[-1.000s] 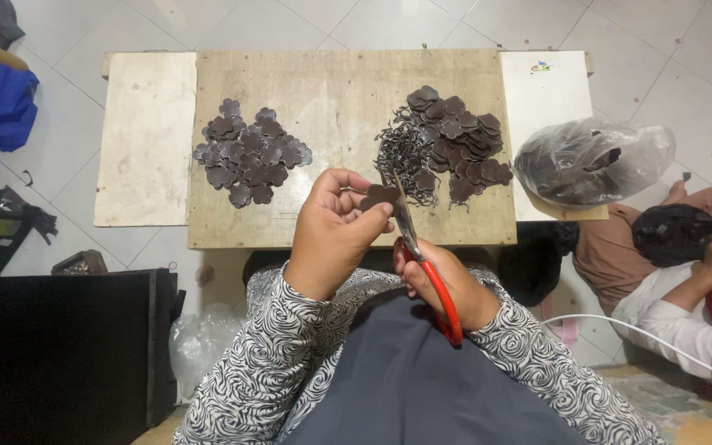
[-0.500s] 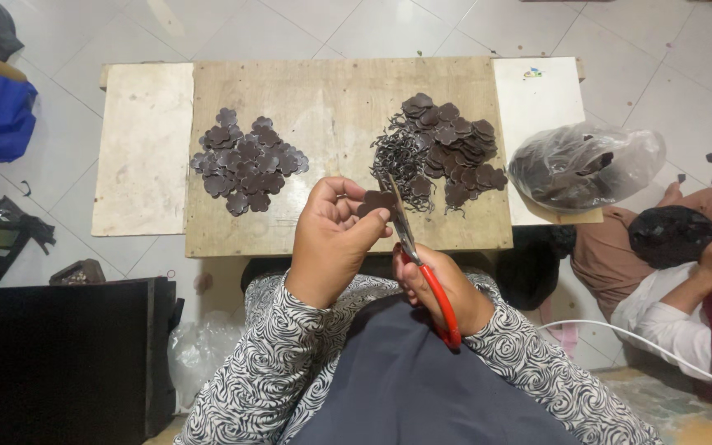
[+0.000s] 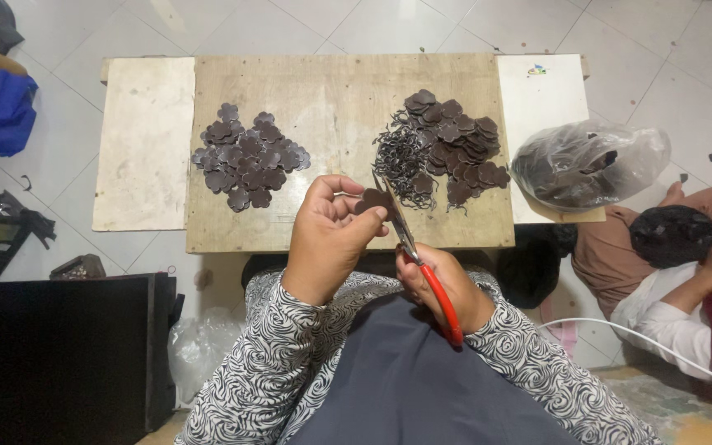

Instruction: The person uses red-handled scissors to trim the edges of small dark brown flower-shaped pieces. They hold each piece in the left hand and cut with the right hand, placing finished pieces into a pile on the wooden board.

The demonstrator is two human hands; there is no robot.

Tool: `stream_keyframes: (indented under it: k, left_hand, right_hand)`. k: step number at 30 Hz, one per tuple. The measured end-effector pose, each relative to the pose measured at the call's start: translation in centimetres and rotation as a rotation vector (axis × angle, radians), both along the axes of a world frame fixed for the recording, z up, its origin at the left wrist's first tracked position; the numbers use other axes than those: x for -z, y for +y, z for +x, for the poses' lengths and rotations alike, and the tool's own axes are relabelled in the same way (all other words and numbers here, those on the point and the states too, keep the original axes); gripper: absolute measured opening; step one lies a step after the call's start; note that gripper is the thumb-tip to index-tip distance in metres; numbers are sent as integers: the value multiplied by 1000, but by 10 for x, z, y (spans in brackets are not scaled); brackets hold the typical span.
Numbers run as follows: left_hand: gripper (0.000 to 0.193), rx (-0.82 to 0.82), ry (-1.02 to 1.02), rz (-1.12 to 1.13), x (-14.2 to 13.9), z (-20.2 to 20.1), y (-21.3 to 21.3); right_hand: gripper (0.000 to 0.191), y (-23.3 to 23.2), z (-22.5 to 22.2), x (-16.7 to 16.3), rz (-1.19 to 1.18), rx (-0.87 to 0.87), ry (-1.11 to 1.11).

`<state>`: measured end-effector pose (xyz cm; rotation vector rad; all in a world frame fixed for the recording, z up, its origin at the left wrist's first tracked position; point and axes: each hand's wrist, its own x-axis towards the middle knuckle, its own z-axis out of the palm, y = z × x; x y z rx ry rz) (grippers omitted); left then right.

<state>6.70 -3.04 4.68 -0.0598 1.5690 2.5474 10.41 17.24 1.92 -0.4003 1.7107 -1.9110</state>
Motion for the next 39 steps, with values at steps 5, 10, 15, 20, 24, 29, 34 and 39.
stream_keyframes:
  k: [5,10,15,20,24,29,34,39]
  left_hand:
    - [37,-5,-2,15,-1,0,-2]
    - [37,-4,-2,13,-1,0,-2]
    - [37,-12,-7,8,-1,0,-3]
    - [36,-18,-7,-1,-2,0,-4]
    - [35,-7,18,-31,-6,-1,-6]
    - [38,49,-5,-148,-14,2,-10]
    - [38,53,-16,-168,-17,2,-9]
    - [38,46,-4,-129,-14,1,-8]
  right_hand:
    - [42,-1,0,0,9,14,-29]
    - [42,-1,1,0,4,9,-12]
    - [41,-2,2,5,-61,13,-70]
    - [41,0,2,7,-47,-1,-73]
    - [42,-1,1,6,-54,-11,-85]
    - [51,2,-3,-1,130,-66,142]
    - [55,1,-4,-3,138,-66,185]
    - [52,1,-4,0,62,-62,96]
